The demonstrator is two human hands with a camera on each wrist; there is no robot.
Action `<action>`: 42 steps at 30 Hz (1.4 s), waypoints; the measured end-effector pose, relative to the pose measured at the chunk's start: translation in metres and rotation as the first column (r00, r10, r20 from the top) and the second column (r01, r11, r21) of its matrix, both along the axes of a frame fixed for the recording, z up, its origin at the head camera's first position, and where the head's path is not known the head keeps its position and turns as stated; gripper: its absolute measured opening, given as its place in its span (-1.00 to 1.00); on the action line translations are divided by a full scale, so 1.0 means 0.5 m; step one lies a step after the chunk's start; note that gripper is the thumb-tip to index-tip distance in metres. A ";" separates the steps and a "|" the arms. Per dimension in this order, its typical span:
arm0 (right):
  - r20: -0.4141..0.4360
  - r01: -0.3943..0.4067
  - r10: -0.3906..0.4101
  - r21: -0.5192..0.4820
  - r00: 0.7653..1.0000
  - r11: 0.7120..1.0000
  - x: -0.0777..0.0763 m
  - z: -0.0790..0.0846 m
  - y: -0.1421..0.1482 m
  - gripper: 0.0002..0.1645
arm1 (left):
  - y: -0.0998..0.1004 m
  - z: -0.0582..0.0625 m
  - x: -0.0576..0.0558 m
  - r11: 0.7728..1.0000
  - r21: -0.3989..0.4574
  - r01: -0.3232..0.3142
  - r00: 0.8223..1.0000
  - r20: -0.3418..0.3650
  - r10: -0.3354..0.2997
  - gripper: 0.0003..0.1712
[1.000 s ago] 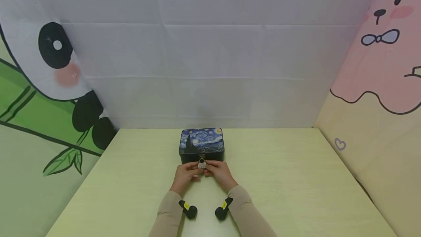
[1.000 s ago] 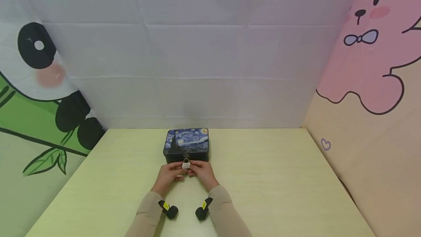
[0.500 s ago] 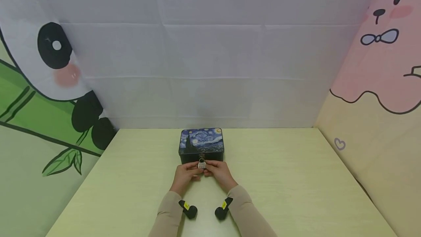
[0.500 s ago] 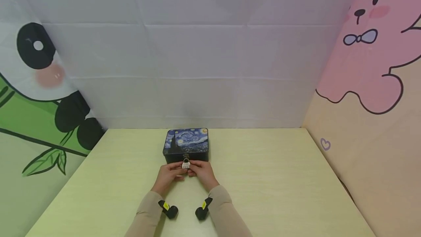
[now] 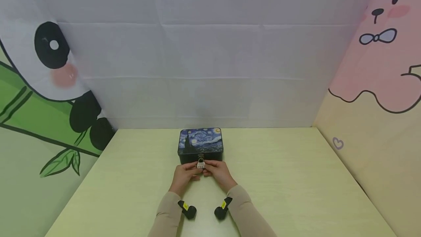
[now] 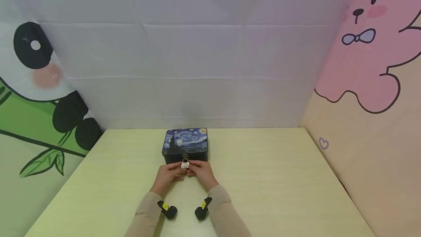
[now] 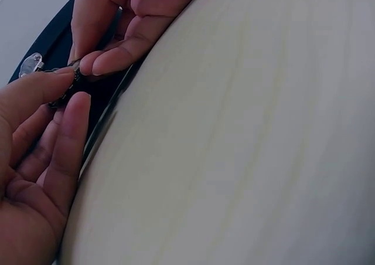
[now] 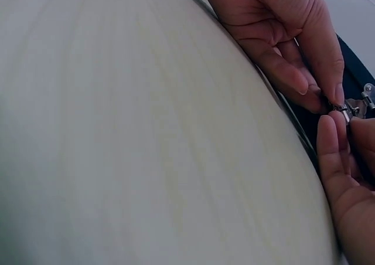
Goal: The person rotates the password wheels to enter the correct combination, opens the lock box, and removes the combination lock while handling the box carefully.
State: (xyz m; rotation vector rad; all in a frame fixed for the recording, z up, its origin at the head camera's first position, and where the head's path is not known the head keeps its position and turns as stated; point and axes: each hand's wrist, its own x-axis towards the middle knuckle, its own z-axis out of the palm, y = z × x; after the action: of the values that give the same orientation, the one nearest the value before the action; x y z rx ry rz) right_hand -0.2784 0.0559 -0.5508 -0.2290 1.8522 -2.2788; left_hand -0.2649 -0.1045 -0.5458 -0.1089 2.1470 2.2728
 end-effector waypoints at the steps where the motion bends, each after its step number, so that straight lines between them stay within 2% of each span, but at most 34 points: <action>1: -0.003 -0.002 0.002 0.000 1.000 1.000 -0.001 -0.001 0.001 -0.62 | 0.000 0.001 -0.001 1.000 0.000 0.001 1.000 0.001 -0.001 -0.54; 19: 0.004 -0.016 0.016 -0.008 1.000 1.000 -0.006 -0.004 0.002 -0.61 | -0.001 0.001 -0.004 1.000 -0.015 0.008 1.000 0.000 -0.007 -0.58; 29: 0.007 -0.010 0.011 -0.028 1.000 1.000 -0.010 -0.009 0.000 -0.61 | -0.003 0.002 -0.007 0.999 0.009 0.050 0.998 0.030 -0.051 -0.54; 42: 0.005 -0.011 0.011 -0.023 1.000 1.000 -0.006 -0.008 0.000 -0.61 | -0.008 -0.008 -0.012 0.999 0.020 0.038 0.999 0.038 -0.039 -0.57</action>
State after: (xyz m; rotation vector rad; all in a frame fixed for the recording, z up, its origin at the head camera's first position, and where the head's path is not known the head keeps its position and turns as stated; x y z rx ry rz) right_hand -0.2814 0.0558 -0.5547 -0.2362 1.8180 -2.2926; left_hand -0.2711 -0.1086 -0.5500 -0.1095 2.0898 2.2506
